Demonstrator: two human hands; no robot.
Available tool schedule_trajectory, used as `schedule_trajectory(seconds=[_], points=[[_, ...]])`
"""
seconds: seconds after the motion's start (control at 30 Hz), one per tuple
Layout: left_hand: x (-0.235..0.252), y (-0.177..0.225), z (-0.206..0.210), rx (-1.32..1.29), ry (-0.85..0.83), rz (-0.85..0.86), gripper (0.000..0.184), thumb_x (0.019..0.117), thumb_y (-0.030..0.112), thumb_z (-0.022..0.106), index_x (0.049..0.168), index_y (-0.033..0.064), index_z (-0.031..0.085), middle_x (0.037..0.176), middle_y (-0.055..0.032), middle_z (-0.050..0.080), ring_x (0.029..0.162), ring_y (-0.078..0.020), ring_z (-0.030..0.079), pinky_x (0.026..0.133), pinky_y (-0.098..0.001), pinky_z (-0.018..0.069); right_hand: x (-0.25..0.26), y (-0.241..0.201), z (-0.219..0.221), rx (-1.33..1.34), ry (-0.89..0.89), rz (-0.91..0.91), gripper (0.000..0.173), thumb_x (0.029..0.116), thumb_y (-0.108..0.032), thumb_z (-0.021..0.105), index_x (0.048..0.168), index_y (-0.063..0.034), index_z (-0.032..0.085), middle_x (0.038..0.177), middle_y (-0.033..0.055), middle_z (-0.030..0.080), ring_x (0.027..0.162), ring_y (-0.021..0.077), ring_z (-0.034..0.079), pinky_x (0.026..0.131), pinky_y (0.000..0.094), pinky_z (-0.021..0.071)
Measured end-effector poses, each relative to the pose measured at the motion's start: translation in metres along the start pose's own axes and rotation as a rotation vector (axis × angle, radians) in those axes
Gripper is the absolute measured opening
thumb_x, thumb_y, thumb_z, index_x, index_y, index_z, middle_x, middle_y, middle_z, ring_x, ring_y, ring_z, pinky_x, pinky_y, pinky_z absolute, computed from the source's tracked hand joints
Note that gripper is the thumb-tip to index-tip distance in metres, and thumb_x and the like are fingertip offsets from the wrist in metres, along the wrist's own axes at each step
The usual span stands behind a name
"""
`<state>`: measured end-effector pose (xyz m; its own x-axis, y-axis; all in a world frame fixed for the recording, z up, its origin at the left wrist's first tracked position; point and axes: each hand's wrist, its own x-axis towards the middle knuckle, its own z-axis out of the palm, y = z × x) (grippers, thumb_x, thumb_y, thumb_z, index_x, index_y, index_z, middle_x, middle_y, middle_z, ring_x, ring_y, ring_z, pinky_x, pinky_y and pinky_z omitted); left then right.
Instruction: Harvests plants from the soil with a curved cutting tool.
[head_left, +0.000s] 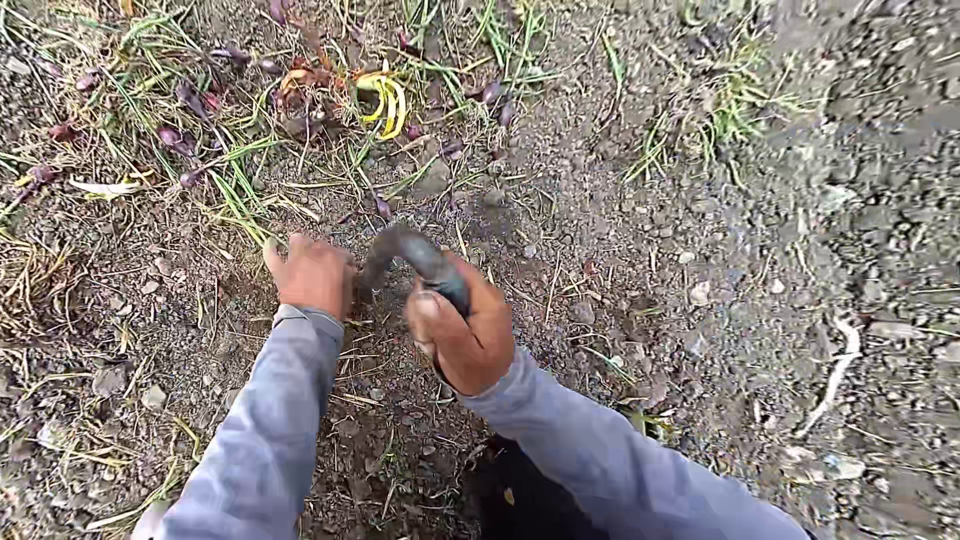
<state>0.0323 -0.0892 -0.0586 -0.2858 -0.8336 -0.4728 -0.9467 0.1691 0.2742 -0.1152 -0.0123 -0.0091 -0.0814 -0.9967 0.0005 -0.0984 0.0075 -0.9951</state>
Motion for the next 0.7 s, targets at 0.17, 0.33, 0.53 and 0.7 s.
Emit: schedule_trajectory(seconds=[0.17, 0.33, 0.53, 0.7], points=[[0.006, 0.018, 0.04, -0.048, 0.17, -0.019, 0.019, 0.0975, 0.016, 0.067, 0.11, 0.0062, 0.079, 0.121, -0.0222, 0.071, 0.129, -0.0535, 0.053, 0.108, -0.0853, 0.0186, -0.045, -0.026, -0.096, 0.078, 0.001, -0.114, 0.034, 0.0998, -0.056, 0.056, 0.103, -0.0229, 0.06, 0.071, -0.0098, 0.058, 0.058, 0.0005, 0.057, 0.05, 0.0188, 0.0505], [0.082, 0.029, 0.0, 0.041, 0.092, -0.298, 0.033, 0.1027, 0.029, 0.06, 0.124, 0.006, 0.073, 0.134, -0.0239, 0.065, 0.139, -0.0523, 0.045, 0.108, -0.0819, 0.0243, -0.033, -0.017, -0.113, -0.096, 0.137, -0.001, 0.045, 0.1006, -0.063, 0.049, 0.097, -0.0186, 0.059, 0.063, -0.0106, 0.052, 0.05, 0.0014, 0.05, 0.044, 0.0227, 0.0461], [0.062, 0.026, -0.027, -0.049, 0.029, -0.262, 0.031, 0.1014, 0.024, 0.06, 0.121, 0.003, 0.071, 0.119, -0.0354, 0.067, 0.117, -0.0605, 0.059, 0.096, -0.0853, 0.0325, -0.016, -0.048, -0.118, 0.428, 0.058, -0.24, 0.022, 0.0934, -0.033, 0.072, 0.094, -0.0146, 0.06, 0.07, -0.0044, 0.061, 0.062, 0.005, 0.061, 0.057, 0.0214, 0.0538], [0.083, 0.048, -0.005, 0.126, 0.041, 0.083, 0.031, 0.0891, -0.005, 0.068, 0.114, 0.0104, 0.078, 0.131, -0.0252, 0.064, 0.13, -0.0544, 0.049, 0.099, -0.0796, 0.0334, 0.01, 0.037, -0.064, -0.022, 0.148, 0.09, 0.043, 0.0992, -0.04, 0.051, 0.096, 0.0019, 0.059, 0.058, -0.0038, 0.049, 0.047, 0.0041, 0.049, 0.045, 0.0263, 0.0455]])
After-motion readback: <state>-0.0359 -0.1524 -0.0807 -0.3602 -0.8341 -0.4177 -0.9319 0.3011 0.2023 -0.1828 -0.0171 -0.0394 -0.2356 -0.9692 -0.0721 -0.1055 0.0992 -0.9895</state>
